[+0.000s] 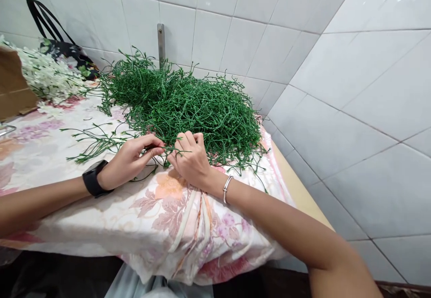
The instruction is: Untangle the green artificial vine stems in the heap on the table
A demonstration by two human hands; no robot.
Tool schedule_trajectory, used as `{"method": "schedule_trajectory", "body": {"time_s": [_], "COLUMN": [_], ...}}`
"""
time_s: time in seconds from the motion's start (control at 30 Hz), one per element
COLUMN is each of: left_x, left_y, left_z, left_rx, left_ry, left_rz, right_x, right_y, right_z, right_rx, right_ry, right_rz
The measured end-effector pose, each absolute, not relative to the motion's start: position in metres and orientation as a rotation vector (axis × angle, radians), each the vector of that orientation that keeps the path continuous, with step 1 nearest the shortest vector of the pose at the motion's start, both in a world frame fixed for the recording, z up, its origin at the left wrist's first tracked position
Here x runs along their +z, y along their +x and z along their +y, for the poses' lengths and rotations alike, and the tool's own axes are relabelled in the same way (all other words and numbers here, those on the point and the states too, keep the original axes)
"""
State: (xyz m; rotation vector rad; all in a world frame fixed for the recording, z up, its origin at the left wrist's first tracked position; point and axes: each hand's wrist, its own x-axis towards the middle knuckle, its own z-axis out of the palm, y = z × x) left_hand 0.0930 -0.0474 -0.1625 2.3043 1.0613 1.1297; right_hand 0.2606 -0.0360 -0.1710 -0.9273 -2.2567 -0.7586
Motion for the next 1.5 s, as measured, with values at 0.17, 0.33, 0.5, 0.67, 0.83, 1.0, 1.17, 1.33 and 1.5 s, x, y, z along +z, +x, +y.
{"method": "schedule_trajectory", "body": {"time_s": [0.17, 0.33, 0.5, 0.67, 0.83, 1.0, 1.17, 1.33, 1.5], "left_x": [-0.163, -0.163, -0.162, -0.164, -0.164, -0.161, -0.158, -0.156, -0.156], "left_y": [0.093, 0.092, 0.094, 0.084, 0.068, 0.070, 0.071, 0.070, 0.070], "left_z": [-0.048, -0.047, -0.049, -0.052, -0.045, -0.037, -0.037, -0.039, -0.039], "left_rx": [1.133, 1.129, 1.125, 1.137, 1.294, 1.259, 1.272, 1.285, 1.270], "left_ry": [2.312, 2.306, 2.269, 2.250, 1.976, 1.734, 1.643, 1.624, 1.573], "left_rz": [1.067, 1.064, 1.075, 1.079, 1.113, 0.949, 0.867, 0.822, 0.817], "right_x": [-0.171, -0.171, -0.169, -0.170, -0.171, -0.169, -0.168, -0.167, -0.166], "right_y": [0.260, 0.260, 0.259, 0.270, 0.279, 0.275, 0.276, 0.276, 0.274], "right_z": [-0.036, -0.036, -0.037, -0.030, -0.022, -0.023, -0.023, -0.025, -0.025], "right_rx": [-0.767, -0.787, -0.803, -0.738, -0.661, -0.545, -0.480, -0.376, -0.253], "right_ry": [-0.965, -0.973, -0.938, -1.029, -1.049, -1.030, -1.032, -0.989, -0.966], "right_rz": [-2.268, -2.262, -2.252, -2.204, -2.192, -2.157, -2.085, -2.059, -1.973]}}
